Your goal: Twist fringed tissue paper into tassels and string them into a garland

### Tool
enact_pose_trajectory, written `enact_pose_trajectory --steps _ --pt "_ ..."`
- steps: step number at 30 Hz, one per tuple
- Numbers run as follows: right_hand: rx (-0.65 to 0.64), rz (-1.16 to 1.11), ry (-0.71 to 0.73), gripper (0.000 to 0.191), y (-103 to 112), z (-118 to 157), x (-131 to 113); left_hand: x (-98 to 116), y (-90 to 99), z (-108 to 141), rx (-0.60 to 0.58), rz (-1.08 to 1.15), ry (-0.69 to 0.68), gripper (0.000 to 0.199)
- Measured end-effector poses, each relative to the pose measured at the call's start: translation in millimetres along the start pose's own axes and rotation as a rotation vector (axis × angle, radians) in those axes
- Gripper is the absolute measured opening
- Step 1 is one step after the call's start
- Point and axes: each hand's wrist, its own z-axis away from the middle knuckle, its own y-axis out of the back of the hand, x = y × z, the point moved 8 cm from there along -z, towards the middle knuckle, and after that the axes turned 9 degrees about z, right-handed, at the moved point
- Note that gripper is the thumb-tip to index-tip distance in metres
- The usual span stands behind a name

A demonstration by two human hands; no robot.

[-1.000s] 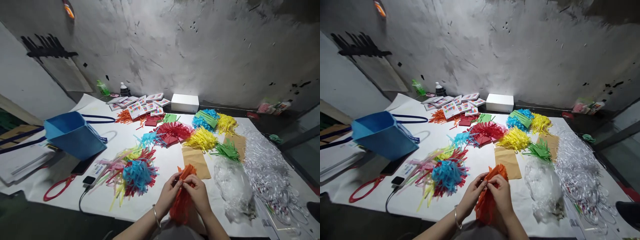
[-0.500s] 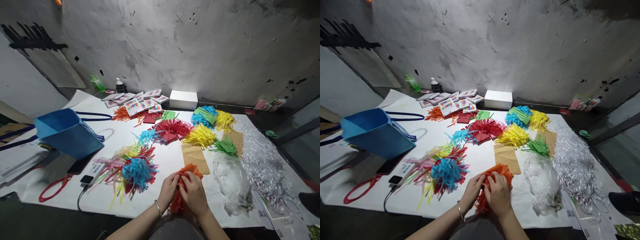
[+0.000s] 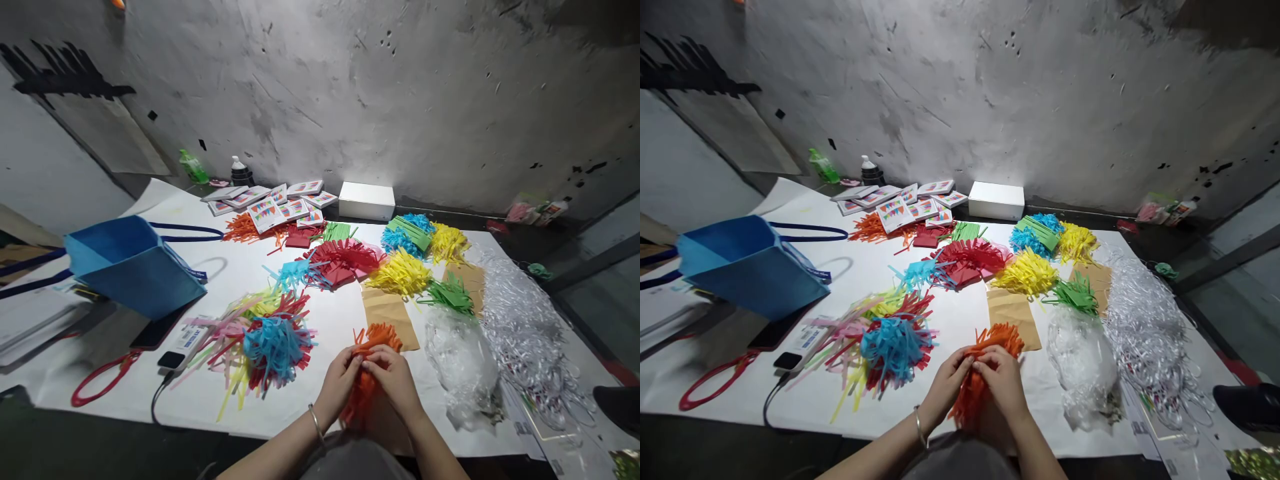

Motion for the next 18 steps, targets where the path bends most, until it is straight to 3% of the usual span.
enact_pose_trajectory --steps 2,7,9,13,16,18 --pt "-0.017 0.039 0.032 0.018 4.1 -2.4 -0.2 5.9 1.2 -1.1 -0.025 -0.123 -0.022 0.027" --pt "0.212 0.488 0.323 0.02 17.5 4.8 -14.3 23.2 -3.5 -2.2 -0.136 -0.462 -0.126 0.027" --pt "0.16 0.543 0.355 0.029 11.2 5.4 -13.0 26.2 -4.9 -2.6 -0.194 -0.575 -0.163 0.027" --pt "-0.08 0.306 0.136 0.028 3.9 -3.3 4.8 25.2 -2.7 -3.7 -0.334 -0.719 -0.198 0.035" --pt "-0.185 -0.068 -0.139 0.017 1.9 -6.0 23.4 27.2 -0.5 -1.9 -0.426 -0.701 -0.224 0.051" --pt "-0.223 -0.335 -0.317 0.011 -4.1 -3.3 36.2 28.4 -3.5 2.7 -0.508 -0.677 -0.251 0.05"
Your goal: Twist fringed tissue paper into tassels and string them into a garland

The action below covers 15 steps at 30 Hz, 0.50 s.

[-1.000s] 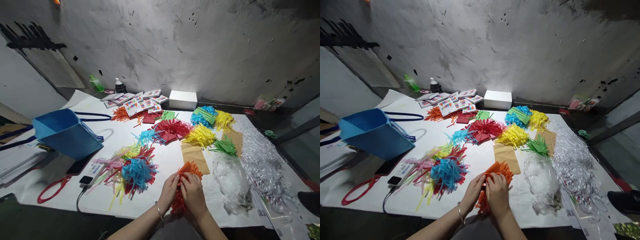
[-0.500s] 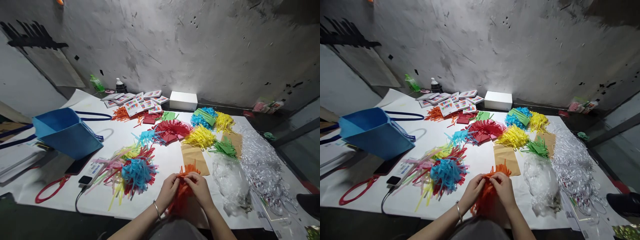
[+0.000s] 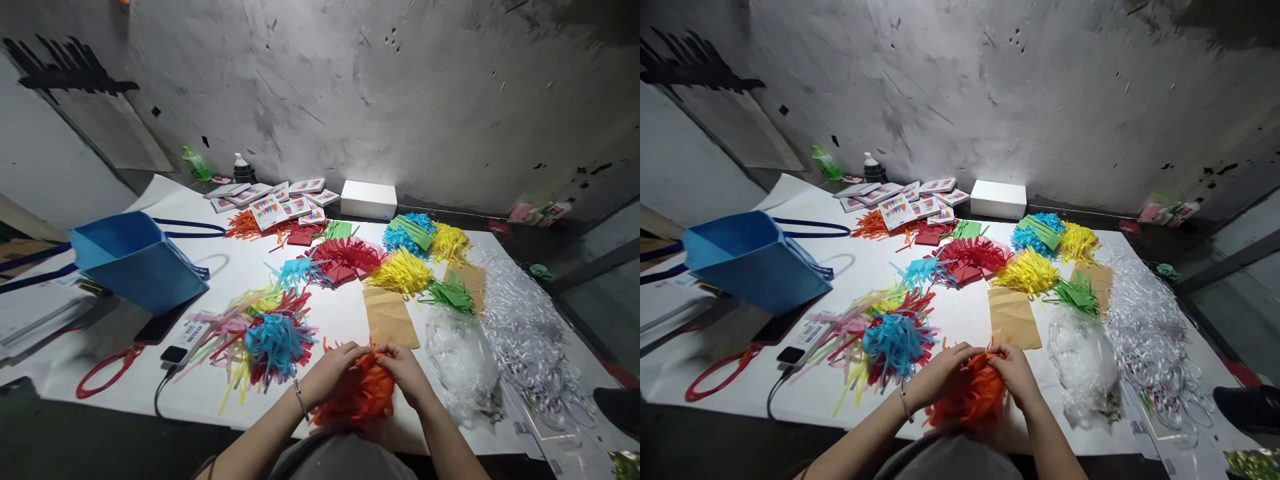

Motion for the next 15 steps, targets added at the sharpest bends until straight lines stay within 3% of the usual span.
enact_pose_trajectory --steps 2,5,10,15 --pt "-0.033 -0.219 -0.124 0.014 -4.7 -0.4 14.1 3.4 -4.8 3.2 -0.039 -0.001 -0.05 0.048" --pt "-0.037 -0.345 -0.212 0.02 -10.8 1.1 29.6 -0.9 -14.1 8.6 -0.038 -0.06 -0.057 0.035" --pt "0.034 -0.323 -0.206 0.021 -12.0 3.5 52.7 -21.4 -33.1 18.2 0.027 -0.108 0.003 0.011" --pt "0.239 -0.17 -0.121 0.024 12.4 -3.2 82.5 -50.1 -48.2 32.7 0.142 -0.152 0.054 0.03"
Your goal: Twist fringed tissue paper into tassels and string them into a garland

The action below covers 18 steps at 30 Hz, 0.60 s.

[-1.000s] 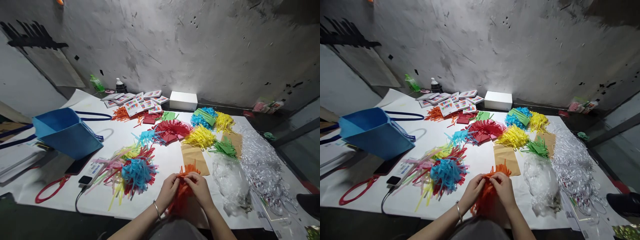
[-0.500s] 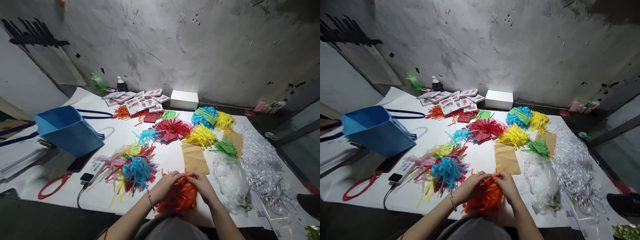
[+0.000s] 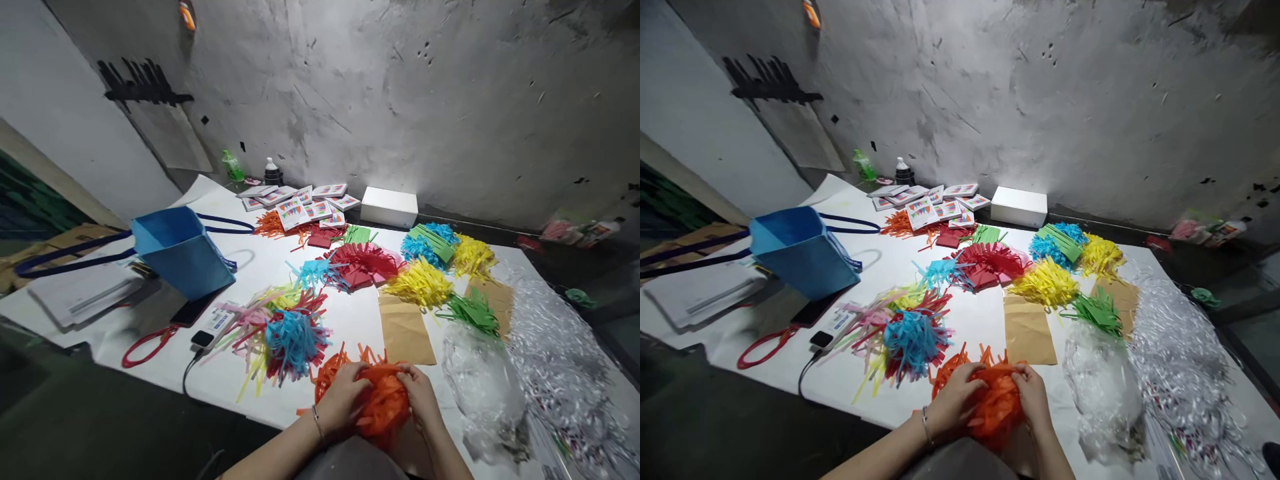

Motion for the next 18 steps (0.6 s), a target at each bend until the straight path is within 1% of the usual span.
enact_pose_trajectory --steps 2,5,7,9,10,11,13,14,15,16,18 --pt "0.063 0.013 0.011 0.026 14.0 -6.1 9.8 -15.9 -9.6 5.9 0.004 -0.042 0.054 0.034" --pt "0.146 0.048 0.005 0.028 37.9 -10.3 22.8 -33.2 -22.9 10.7 -0.033 -0.064 0.115 0.029" --pt "0.195 0.082 0.006 0.029 52.6 -10.2 29.0 -35.3 -21.9 9.9 0.002 -0.106 0.127 0.032" --pt "0.228 0.116 0.013 0.03 62.6 -9.1 33.6 -28.9 -15.9 4.9 0.054 -0.171 0.1 0.039" --pt "0.24 0.132 0.017 0.03 65.4 -8.5 35.2 -23.0 -15.2 0.5 0.046 -0.192 0.061 0.038" --pt "0.247 0.146 0.022 0.031 66.9 -7.9 36.4 -16.4 -17.6 -4.8 0.003 -0.199 0.008 0.032" --pt "0.257 0.169 0.033 0.033 67.2 -7.0 37.5 -5.9 -29.0 -16.4 -0.148 -0.202 -0.093 0.021" --pt "0.26 0.178 0.038 0.033 66.8 -6.6 37.2 -4.4 -35.2 -22.3 -0.22 -0.217 -0.115 0.019" --pt "0.261 0.186 0.043 0.034 66.4 -6.2 36.5 -5.6 -40.2 -28.4 -0.272 -0.244 -0.115 0.019" --pt "0.263 0.193 0.049 0.035 66.6 -5.6 35.2 -8.7 -43.5 -34.5 -0.299 -0.275 -0.097 0.02" --pt "0.267 0.207 0.059 0.035 69.7 -4.2 31.8 -16.3 -46.4 -44.5 -0.311 -0.326 -0.055 0.02"
